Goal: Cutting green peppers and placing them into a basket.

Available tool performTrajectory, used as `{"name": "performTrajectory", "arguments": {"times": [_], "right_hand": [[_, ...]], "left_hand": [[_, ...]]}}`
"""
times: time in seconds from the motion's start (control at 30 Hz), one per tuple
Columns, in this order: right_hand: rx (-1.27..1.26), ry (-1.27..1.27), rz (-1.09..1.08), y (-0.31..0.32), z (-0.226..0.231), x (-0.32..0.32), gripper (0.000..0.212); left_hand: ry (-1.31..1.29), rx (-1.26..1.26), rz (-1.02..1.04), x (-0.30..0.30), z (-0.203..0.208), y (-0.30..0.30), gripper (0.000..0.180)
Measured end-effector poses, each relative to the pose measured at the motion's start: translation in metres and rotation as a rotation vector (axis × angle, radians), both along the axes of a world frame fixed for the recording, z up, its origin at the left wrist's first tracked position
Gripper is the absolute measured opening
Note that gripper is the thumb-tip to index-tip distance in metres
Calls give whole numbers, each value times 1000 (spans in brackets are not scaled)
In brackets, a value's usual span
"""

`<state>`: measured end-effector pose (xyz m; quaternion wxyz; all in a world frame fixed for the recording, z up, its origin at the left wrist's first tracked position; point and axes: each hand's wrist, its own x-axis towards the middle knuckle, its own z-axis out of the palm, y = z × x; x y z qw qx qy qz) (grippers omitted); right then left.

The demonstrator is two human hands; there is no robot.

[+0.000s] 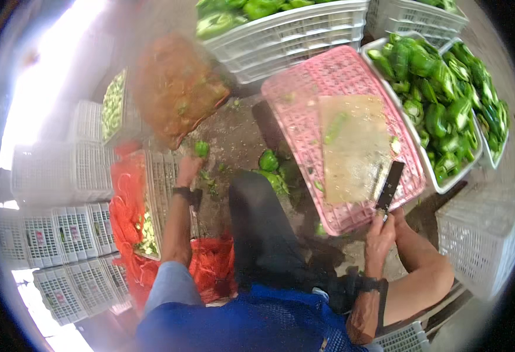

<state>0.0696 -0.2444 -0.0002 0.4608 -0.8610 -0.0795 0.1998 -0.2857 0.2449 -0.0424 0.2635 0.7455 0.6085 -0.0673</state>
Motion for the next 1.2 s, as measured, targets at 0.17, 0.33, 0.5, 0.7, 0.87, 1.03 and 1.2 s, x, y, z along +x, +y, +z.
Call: {"name": "performTrajectory", "arguments": {"times": [0.17, 0.33, 0.5, 0.7, 0.87, 1.03, 1.2], "right_hand": [[-205, 88, -32, 14, 10, -5, 28], [-299, -224, 124, 32, 9, -12, 28], [-336, 2, -3, 46, 23, -17, 26], [-421, -86, 65, 50, 20, -20, 24], [-516, -281, 114, 39, 5, -17, 22], [-469, -399, 175, 35, 7, -20, 17], [-427, -257, 86, 39, 11, -21, 17]], "left_hand": [[51, 187, 175, -61, -113, -10, 48], [-103, 242, 247, -69, -167, 38, 58], [-302, 266, 153, -68, -194, 101, 62], [-105, 83, 177, -57, -201, 118, 67], [17, 66, 98, -33, -222, 87, 71], [36, 59, 184, -4, -238, 49, 85], [-636, -72, 282, 43, -139, 51, 69]]}}
